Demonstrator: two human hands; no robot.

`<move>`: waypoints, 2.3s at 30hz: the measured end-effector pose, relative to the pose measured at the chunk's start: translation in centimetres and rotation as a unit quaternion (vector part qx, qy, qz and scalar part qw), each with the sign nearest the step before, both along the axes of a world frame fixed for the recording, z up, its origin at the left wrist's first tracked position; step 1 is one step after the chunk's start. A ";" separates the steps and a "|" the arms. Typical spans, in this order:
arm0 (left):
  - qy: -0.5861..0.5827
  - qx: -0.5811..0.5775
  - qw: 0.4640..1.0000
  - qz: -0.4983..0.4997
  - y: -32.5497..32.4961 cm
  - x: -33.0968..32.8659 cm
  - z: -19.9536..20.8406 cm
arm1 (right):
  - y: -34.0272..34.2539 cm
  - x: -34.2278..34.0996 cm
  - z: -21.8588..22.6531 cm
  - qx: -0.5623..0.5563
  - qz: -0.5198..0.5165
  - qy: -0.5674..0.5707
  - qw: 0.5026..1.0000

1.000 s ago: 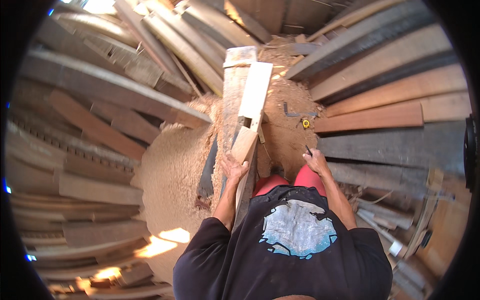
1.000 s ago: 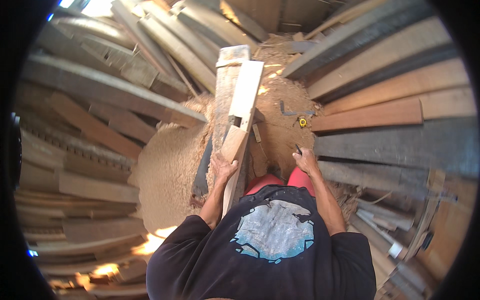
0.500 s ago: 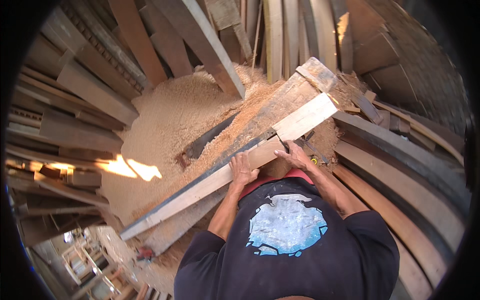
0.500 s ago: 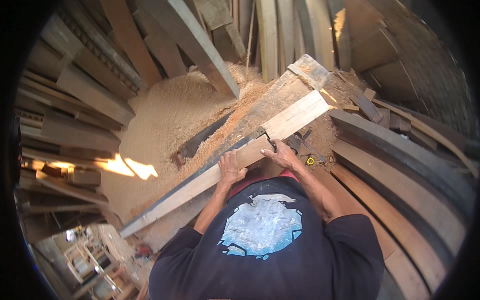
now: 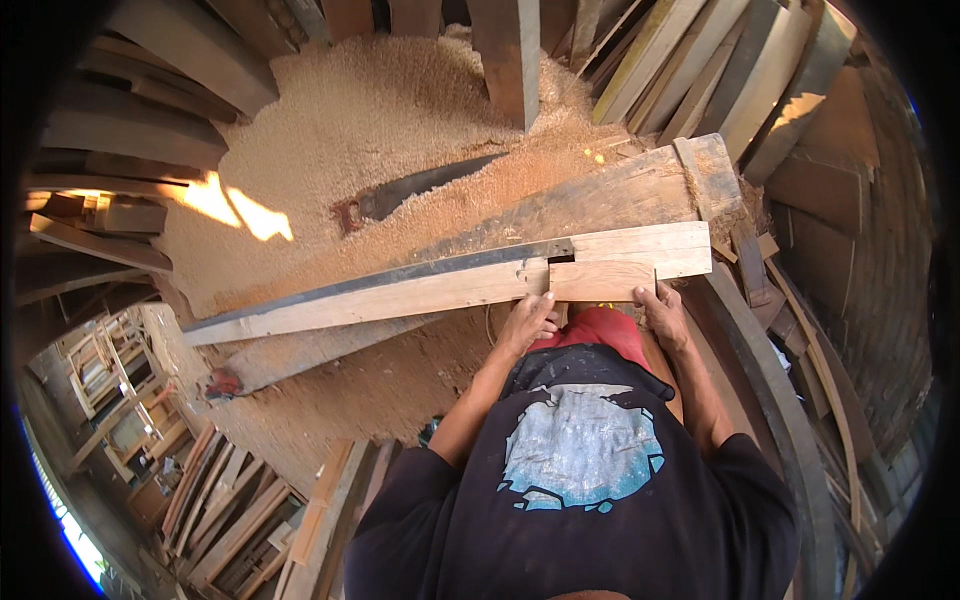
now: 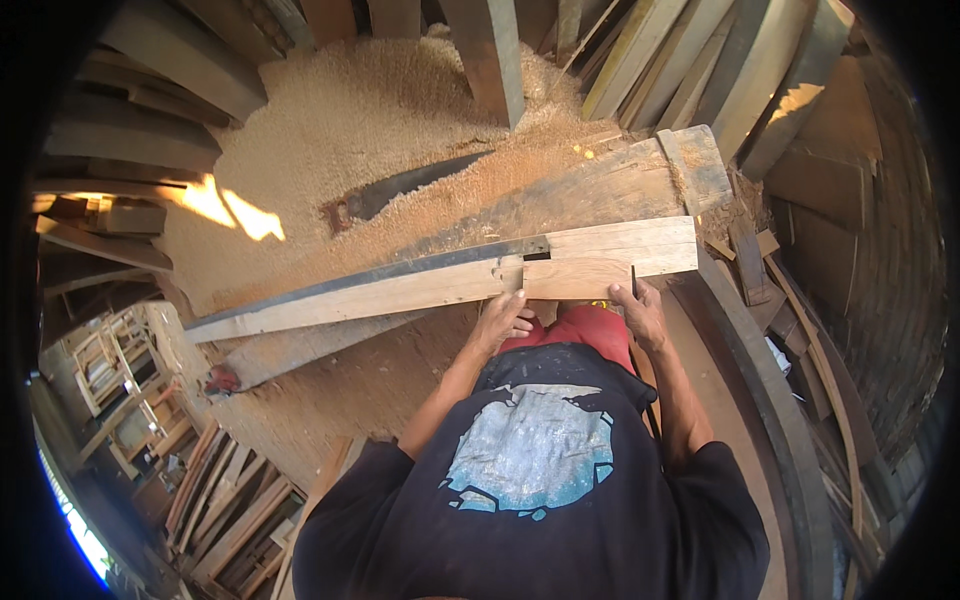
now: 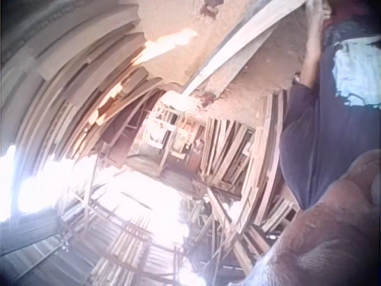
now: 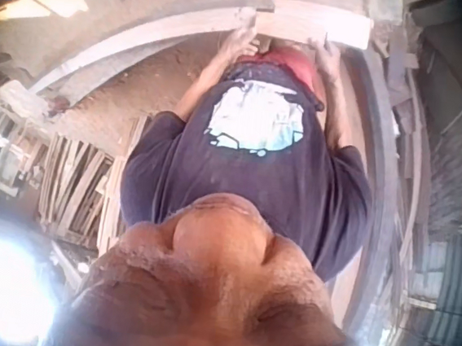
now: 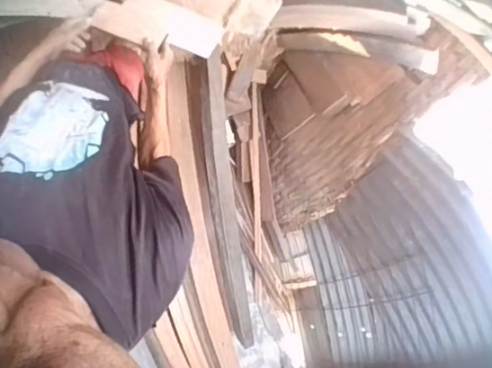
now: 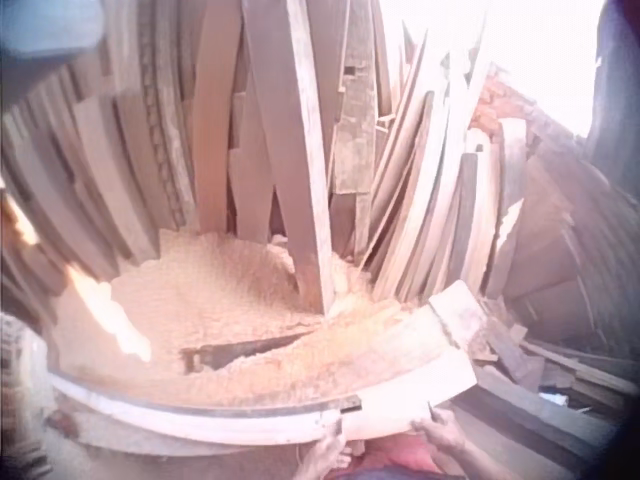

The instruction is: The person uses a hand saw to cut a rectangular notch into a long wooden plank. They then walk to a workbench, pick up a pencil, and return to mark the plank before continuing to saw the notch.

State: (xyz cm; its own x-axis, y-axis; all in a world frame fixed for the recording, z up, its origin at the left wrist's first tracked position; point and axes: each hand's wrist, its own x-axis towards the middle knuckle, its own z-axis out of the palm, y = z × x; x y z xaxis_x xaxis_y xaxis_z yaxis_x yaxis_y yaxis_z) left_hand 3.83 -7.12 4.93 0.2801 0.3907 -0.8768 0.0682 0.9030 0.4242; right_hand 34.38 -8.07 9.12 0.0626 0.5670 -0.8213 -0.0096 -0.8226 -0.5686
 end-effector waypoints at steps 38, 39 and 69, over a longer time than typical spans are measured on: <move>-0.136 -0.155 0.923 0.325 -0.8 5.5 -1.9 | 10.4 -0.6 4.8 0.133 0.079 -0.181 0.971; -0.133 -0.152 0.923 0.328 -0.9 5.6 -1.9 | 11.1 -1.1 4.4 0.149 0.103 -0.184 0.966; -0.139 -0.133 0.916 0.352 -1.8 6.1 -2.4 | 12.9 -6.2 -4.8 0.044 0.306 -0.039 0.950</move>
State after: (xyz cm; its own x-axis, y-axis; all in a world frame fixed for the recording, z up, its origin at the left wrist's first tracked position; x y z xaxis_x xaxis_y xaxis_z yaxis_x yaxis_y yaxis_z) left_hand 9.95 -8.96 2.55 0.2672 0.3437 -0.9003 -0.6473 0.7561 0.0966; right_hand 28.16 4.79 4.32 -0.2424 0.5823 -0.7760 0.5005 -0.6101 -0.6142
